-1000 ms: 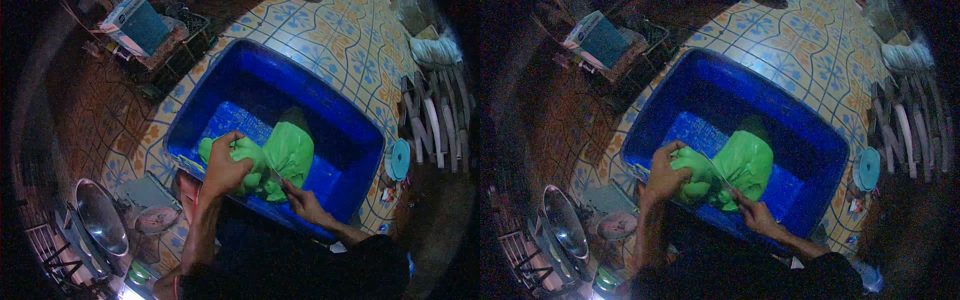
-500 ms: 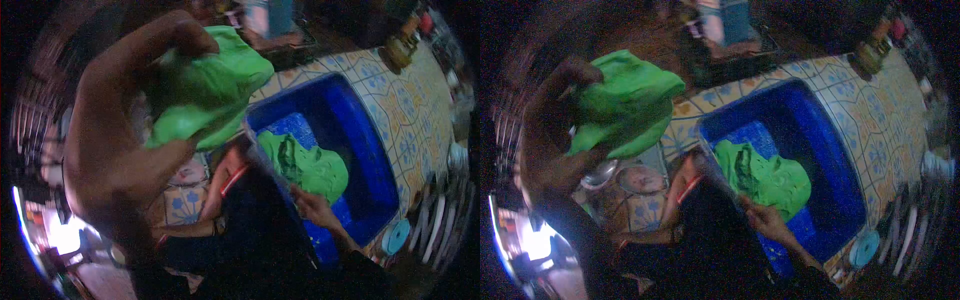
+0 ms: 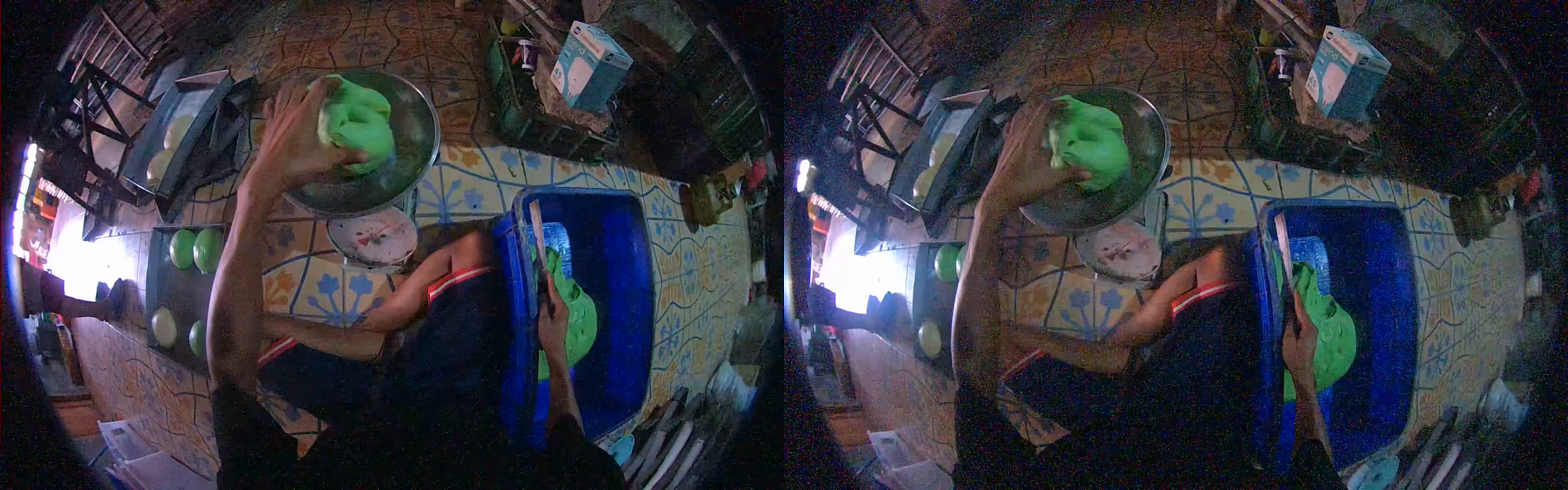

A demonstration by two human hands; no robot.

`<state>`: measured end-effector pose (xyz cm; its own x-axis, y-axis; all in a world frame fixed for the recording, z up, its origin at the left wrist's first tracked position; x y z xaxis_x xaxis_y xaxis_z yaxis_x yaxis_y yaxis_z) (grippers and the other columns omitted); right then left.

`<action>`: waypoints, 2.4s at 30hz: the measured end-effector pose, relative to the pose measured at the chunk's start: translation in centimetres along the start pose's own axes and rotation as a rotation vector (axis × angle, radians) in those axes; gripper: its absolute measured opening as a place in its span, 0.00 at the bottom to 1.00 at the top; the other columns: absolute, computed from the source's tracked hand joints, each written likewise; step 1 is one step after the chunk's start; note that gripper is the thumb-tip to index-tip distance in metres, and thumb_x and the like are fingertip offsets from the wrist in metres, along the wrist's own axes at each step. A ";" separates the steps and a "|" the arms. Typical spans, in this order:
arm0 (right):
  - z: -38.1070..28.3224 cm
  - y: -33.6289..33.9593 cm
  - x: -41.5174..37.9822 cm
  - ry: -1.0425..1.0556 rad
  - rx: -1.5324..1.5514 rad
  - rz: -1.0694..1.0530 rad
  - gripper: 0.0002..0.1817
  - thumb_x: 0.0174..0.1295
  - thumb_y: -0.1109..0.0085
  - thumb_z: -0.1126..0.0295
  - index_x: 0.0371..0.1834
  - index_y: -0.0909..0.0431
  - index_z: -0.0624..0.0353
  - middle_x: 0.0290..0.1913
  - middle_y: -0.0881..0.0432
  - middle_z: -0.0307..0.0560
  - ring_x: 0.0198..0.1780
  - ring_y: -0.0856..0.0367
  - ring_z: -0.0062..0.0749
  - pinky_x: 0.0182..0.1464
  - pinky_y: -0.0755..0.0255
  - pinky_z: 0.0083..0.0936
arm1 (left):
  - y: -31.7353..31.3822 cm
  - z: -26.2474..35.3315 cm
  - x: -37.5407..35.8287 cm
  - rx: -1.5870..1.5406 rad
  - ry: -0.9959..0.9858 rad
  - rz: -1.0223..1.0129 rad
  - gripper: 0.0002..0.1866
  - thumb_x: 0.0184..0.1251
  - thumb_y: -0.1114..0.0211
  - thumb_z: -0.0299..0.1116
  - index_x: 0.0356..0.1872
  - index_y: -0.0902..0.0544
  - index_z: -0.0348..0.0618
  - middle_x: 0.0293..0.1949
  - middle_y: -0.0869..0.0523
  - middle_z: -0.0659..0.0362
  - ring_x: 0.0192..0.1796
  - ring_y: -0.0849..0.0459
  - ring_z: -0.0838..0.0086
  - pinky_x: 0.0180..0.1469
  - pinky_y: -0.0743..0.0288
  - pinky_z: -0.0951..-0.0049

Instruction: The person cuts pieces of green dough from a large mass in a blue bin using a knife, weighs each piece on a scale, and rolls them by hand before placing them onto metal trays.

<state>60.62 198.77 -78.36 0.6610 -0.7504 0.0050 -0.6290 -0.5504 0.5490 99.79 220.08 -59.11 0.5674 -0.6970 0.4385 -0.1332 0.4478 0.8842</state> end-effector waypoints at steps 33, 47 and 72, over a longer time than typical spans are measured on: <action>-26.0 -13.4 15.2 0.392 0.526 -0.106 0.25 0.67 0.55 0.68 0.68 0.41 0.52 0.24 0.25 0.39 0.19 0.33 0.17 0.20 0.39 0.14 | -3.6 -1.3 3.7 -0.239 0.153 0.068 0.16 0.58 0.39 0.41 0.43 0.19 0.43 0.40 0.18 0.46 0.45 0.20 0.52 0.46 0.28 0.57; -29.6 -21.9 10.0 0.213 0.770 -0.533 0.21 0.67 0.60 0.70 0.64 0.38 0.54 0.20 0.30 0.38 0.18 0.33 0.21 0.20 0.35 0.20 | 1.6 1.5 4.4 -0.474 0.258 0.516 0.16 0.65 0.45 0.41 0.27 0.23 0.36 0.25 0.21 0.47 0.27 0.22 0.57 0.31 0.31 0.61; 12.9 11.9 -8.3 -0.304 0.458 0.511 0.26 0.66 0.52 0.73 0.68 0.41 0.55 0.24 0.29 0.34 0.16 0.40 0.12 0.16 0.46 0.15 | -8.0 27.5 -14.6 -0.563 -0.344 -0.228 0.19 0.59 0.40 0.41 0.51 0.23 0.46 0.52 0.21 0.54 0.58 0.27 0.62 0.61 0.37 0.52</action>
<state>42.34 193.71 -82.68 0.1409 -0.9848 -0.1016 -0.9786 -0.1541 0.1367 70.25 211.30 -68.13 0.2294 -0.9042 0.3602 0.4524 0.4267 0.7831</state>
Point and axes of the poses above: each hand's wrist, its own x-axis towards the middle knuckle, its own y-axis out of the back of the hand, z = x × y, the point moved 4 cm from there along x, towards the middle knuckle
